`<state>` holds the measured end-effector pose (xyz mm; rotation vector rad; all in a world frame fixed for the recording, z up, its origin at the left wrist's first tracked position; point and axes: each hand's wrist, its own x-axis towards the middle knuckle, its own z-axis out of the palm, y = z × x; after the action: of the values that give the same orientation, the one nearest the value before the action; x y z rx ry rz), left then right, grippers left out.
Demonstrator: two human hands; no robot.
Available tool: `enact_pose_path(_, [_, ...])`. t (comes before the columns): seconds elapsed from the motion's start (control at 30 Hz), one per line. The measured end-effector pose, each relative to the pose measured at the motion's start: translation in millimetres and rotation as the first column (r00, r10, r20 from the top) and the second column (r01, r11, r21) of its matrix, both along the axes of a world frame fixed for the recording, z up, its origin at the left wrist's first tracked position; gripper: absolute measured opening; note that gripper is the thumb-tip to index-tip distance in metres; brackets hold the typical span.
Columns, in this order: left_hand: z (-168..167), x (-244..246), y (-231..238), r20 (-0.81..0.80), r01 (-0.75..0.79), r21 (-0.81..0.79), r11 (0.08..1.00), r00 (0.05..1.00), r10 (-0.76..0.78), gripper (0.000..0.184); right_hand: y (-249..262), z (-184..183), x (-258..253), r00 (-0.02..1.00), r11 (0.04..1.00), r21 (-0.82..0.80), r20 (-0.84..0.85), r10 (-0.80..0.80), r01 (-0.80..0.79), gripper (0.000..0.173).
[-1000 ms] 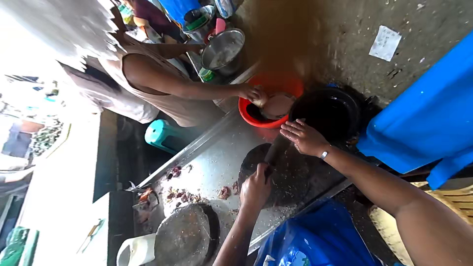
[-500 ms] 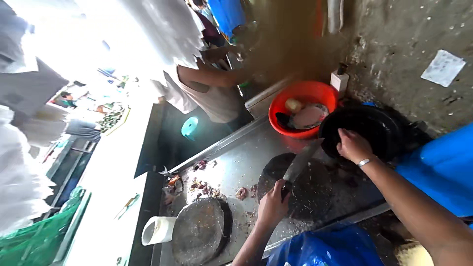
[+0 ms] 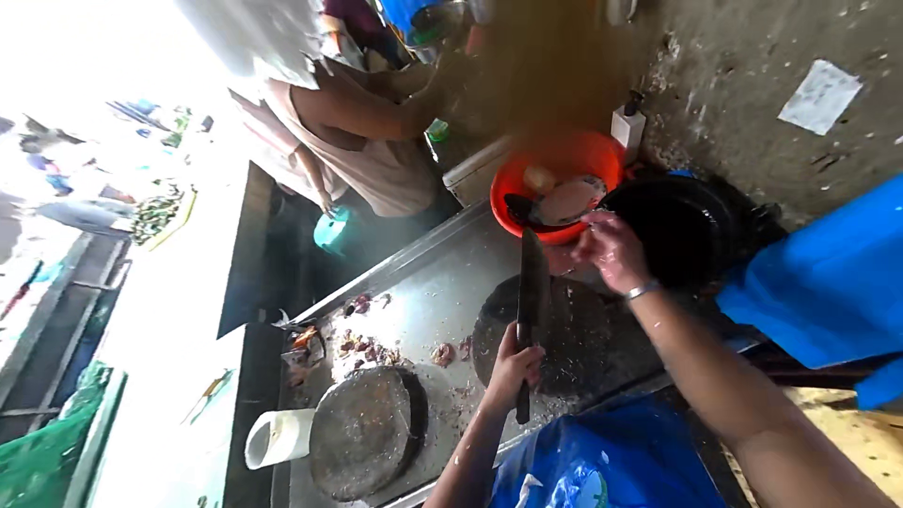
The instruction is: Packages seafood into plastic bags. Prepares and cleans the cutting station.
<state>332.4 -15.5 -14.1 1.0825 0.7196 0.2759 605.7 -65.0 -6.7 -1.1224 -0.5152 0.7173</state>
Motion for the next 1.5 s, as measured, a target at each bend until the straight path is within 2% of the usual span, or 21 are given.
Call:
enact_pose_path(0.03, [2, 4, -3, 0.002, 0.036, 0.022, 0.999, 0.999, -0.036, 0.060, 4, 9, -29, 0.969, 0.999, 0.041, 0.246, 0.021, -0.032, 0.040])
enact_pose_path(0.07, [4, 9, -6, 0.004, 0.072, 0.051, 0.996, 0.997, -0.072, 0.063, 10, 11, -51, 0.860, 0.997, 0.043, 0.508, 0.033, -0.064, 0.045])
enact_pose_path(0.13, [6, 13, -13, 0.021, 0.131, 0.122, 0.984, 0.991, -0.135, 0.068, 25, 5, -76, 0.552, 0.990, -0.008, 0.830, 0.083, -0.137, 0.052])
enact_pose_path(0.17, [8, 13, -15, 0.028, 0.149, 0.152, 0.977, 0.987, -0.155, 0.069, 31, 0, -82, 0.428, 0.986, -0.038, 0.898, 0.105, -0.163, 0.056])
enact_pose_path(0.23, [12, 8, -16, 0.035, 0.173, 0.189, 0.967, 0.983, -0.182, 0.074, 39, -7, -84, 0.281, 0.988, -0.083, 0.952, 0.117, -0.131, 0.063])
enact_pose_path(0.33, [9, -7, -13, 0.049, 0.203, 0.203, 0.958, 0.975, -0.217, 0.078, 43, -12, -72, 0.142, 0.984, -0.178, 0.974, 0.177, -0.008, 0.084])
enact_pose_path(0.4, [6, -15, -12, 0.062, 0.226, 0.189, 0.956, 0.968, -0.242, 0.077, 44, -16, -64, 0.108, 0.980, -0.191, 0.977, 0.183, 0.063, 0.093])
enact_pose_path(0.67, [1, -22, -15, 0.087, 0.294, 0.103, 0.950, 0.949, -0.303, 0.073, 38, -31, -10, 0.242, 0.937, -0.264, 0.948, 0.208, 0.229, 0.099])
enact_pose_path(0.8, [-10, -21, -14, 0.218, 0.242, -0.026, 0.970, 0.948, -0.230, 0.045, 6, -42, 32, 0.452, 0.886, -0.294, 0.885, 0.110, 0.359, 0.073])
enact_pose_path(0.87, [-15, -21, -11, 0.229, 0.142, -0.018, 0.990, 0.964, -0.134, 0.032, -19, -40, 62, 0.537, 0.815, -0.346, 0.842, 0.052, 0.464, 0.057])
enact_pose_path(0.93, [-20, -16, -7, 0.190, -0.006, -0.031, 0.999, 0.982, 0.012, 0.031, -37, -41, 93, 0.662, 0.694, -0.532, 0.742, 0.105, 0.485, 0.042])
enact_pose_path(1.03, [-25, 6, 0, 0.118, -0.244, -0.148, 0.958, 0.958, 0.262, 0.026, -42, -59, 126, 0.858, 0.449, -0.820, 0.477, 0.191, 0.356, 0.048])
enact_pose_path(1.13, [-42, 36, 13, 0.077, -0.360, -0.332, 0.872, 0.911, 0.406, 0.031, -43, -91, 130, 0.941, 0.341, -0.918, 0.279, 0.191, 0.203, 0.047])
enact_pose_path(1.17, [-51, 47, 15, 0.056, -0.379, -0.353, 0.855, 0.904, 0.424, 0.034, -44, -91, 127, 0.971, 0.361, -0.923, 0.192, 0.140, 0.130, 0.043])
enact_pose_path(1.2, [-58, 58, 17, 0.015, -0.399, -0.341, 0.851, 0.903, 0.429, 0.039, -42, -80, 120, 0.997, 0.441, -0.896, 0.069, 0.036, 0.046, 0.038])
enact_pose_path(1.27, [-69, 81, 19, -0.061, -0.429, -0.301, 0.852, 0.900, 0.431, 0.045, -32, -55, 97, 0.971, 0.702, -0.705, -0.225, -0.084, -0.103, 0.025])
enact_pose_path(1.3, [-74, 94, 20, -0.071, -0.436, -0.292, 0.851, 0.897, 0.436, 0.044, -25, -41, 83, 0.938, 0.810, -0.551, -0.346, -0.003, -0.201, 0.028])
enact_pose_path(1.33, [-78, 106, 21, -0.072, -0.437, -0.285, 0.853, 0.897, 0.436, 0.042, -18, -29, 63, 0.926, 0.856, -0.437, -0.358, 0.117, -0.277, 0.031])
enact_pose_path(1.4, [-91, 121, 24, -0.031, -0.398, -0.244, 0.884, 0.915, 0.403, 0.037, -5, -13, 14, 0.924, 0.827, -0.416, -0.110, 0.368, -0.378, 0.031])
enact_pose_path(1.43, [-96, 125, 27, -0.011, -0.362, -0.207, 0.909, 0.930, 0.367, 0.035, 1, -15, -8, 0.881, 0.796, -0.497, 0.120, 0.457, -0.345, 0.030])
enact_pose_path(1.5, [-97, 127, 36, -0.001, -0.282, -0.139, 0.949, 0.959, 0.284, 0.027, 6, -35, -41, 0.629, 0.758, -0.647, 0.557, 0.542, -0.080, 0.037])
